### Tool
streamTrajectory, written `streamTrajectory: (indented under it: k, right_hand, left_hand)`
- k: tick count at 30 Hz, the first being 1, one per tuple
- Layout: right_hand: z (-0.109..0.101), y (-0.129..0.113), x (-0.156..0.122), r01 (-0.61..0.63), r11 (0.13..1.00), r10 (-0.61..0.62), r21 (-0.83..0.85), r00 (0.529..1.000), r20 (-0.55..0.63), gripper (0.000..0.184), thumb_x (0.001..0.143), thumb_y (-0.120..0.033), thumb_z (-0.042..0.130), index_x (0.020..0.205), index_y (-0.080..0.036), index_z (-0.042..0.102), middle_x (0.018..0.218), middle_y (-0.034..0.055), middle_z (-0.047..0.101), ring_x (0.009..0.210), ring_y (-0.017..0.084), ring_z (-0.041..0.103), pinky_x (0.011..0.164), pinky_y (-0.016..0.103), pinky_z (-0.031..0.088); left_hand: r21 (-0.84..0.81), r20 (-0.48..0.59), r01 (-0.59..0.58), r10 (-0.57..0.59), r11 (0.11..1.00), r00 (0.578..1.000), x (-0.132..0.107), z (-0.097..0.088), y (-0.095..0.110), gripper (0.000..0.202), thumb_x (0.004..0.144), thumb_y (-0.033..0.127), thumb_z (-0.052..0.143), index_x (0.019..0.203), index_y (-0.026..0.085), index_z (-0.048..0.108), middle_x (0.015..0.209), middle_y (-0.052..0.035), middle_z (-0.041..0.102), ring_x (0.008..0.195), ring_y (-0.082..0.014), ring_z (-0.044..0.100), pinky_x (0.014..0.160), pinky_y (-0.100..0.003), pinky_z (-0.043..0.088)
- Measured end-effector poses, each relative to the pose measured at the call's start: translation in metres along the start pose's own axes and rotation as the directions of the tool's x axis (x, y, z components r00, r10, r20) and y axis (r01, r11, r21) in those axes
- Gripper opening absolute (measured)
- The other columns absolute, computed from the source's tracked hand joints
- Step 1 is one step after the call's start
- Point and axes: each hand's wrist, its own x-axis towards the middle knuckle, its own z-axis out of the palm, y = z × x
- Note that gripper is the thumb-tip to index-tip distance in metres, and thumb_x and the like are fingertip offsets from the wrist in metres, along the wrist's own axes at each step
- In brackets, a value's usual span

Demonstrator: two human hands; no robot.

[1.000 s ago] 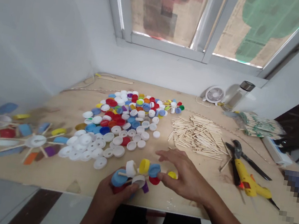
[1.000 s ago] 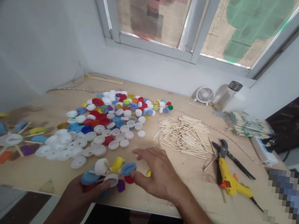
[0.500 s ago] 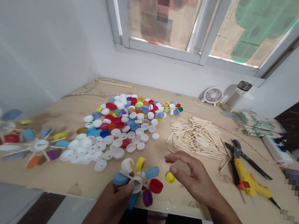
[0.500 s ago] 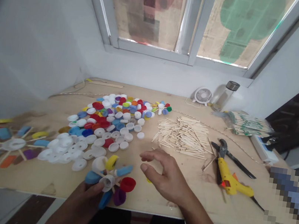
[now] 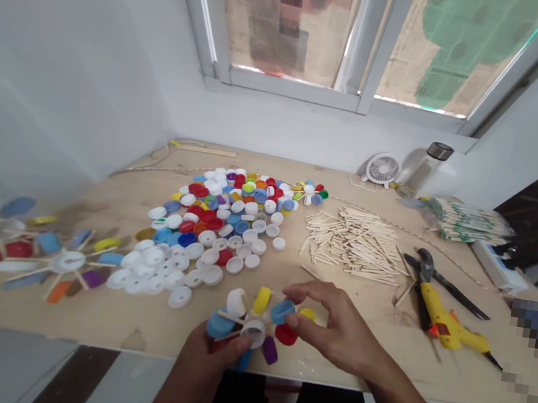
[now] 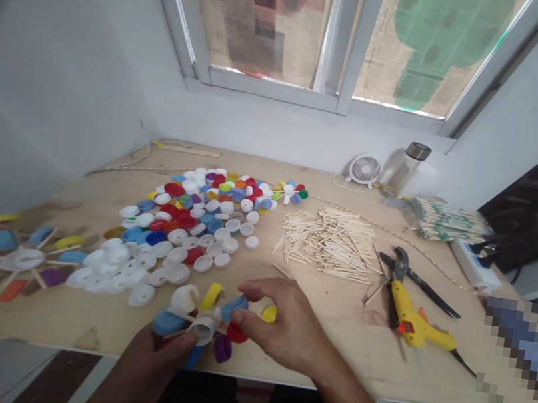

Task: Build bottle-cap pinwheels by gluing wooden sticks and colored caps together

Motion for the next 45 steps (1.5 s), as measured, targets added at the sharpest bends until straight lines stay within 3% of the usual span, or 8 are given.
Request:
streamTrajectory:
  k: [10,25,32,35,40,45]
  right_hand:
    - [0.004,-0.001,0.003,0.023,1.000,-0.023,-0.006,1.000,0.009,0.021,0.084,-0.032,0.064,0.102,-0.022,0.070,0.100,0.0049,0.072,0.094,0.021,0.064,0.086,0.038,0.046]
    - [0.004,0.001,0.001,0.041,0.999,-0.041,-0.003,0.999,0.003,0.019,0.084,-0.032,0.064,0.099,-0.023,0.070,0.097,0.0046,0.072,0.090,0.020,0.065,0.084,0.037,0.047]
    - [-0.005,0.001,-0.001,0.047,0.999,-0.047,0.013,0.999,0.010,0.025,0.086,-0.036,0.064,0.107,-0.023,0.066,0.109,0.0045,0.069,0.103,0.021,0.062,0.092,0.038,0.045]
    - [-0.009,0.001,0.000,0.042,0.999,-0.042,0.020,0.999,0.002,0.026,0.087,-0.036,0.063,0.109,-0.023,0.065,0.108,0.0050,0.069,0.102,0.021,0.063,0.091,0.038,0.046]
    - [-0.011,0.017,-0.003,-0.036,0.999,0.037,0.024,0.997,-0.063,0.025,0.089,-0.035,0.058,0.108,-0.022,0.065,0.106,0.0067,0.070,0.099,0.022,0.065,0.087,0.038,0.051]
    - [-0.014,0.042,-0.020,-0.070,0.978,0.053,-0.199,0.995,-0.088,0.026,0.090,-0.037,0.054,0.106,-0.021,0.066,0.108,0.0070,0.069,0.103,0.025,0.063,0.090,0.043,0.048]
  left_hand:
    - [0.006,-0.006,0.012,-0.011,1.000,1.000,0.000,0.001,0.000,0.038,0.051,0.032,0.083,0.085,0.018,0.074,0.079,-0.0050,0.077,0.086,-0.0291,0.069,0.087,-0.041,0.049]
    - [0.011,0.045,-0.002,0.002,1.000,0.999,-0.001,0.004,0.005,0.039,0.052,0.029,0.081,0.089,0.017,0.074,0.084,-0.0066,0.077,0.092,-0.0318,0.068,0.092,-0.044,0.046]
    - [0.016,0.087,0.017,-0.018,1.000,0.996,-0.002,0.003,0.007,0.038,0.052,0.031,0.082,0.087,0.016,0.074,0.085,-0.0081,0.077,0.087,-0.0312,0.069,0.084,-0.041,0.051]
    - [0.027,0.049,0.022,-0.023,0.999,0.999,0.000,0.001,0.006,0.041,0.050,0.032,0.084,0.086,0.016,0.074,0.085,-0.0085,0.077,0.088,-0.0315,0.070,0.082,-0.040,0.052]
    - [0.028,-0.069,0.012,-0.010,1.000,0.998,0.008,-0.012,0.001,0.048,0.045,0.036,0.086,0.087,0.016,0.073,0.089,-0.0091,0.077,0.091,-0.0329,0.069,0.084,-0.042,0.051]
    - [-0.040,-0.044,0.035,-0.036,0.999,0.998,0.013,-0.021,0.003,0.044,0.049,0.038,0.085,0.085,0.016,0.072,0.081,-0.0063,0.077,0.091,-0.0321,0.070,0.087,-0.043,0.051]
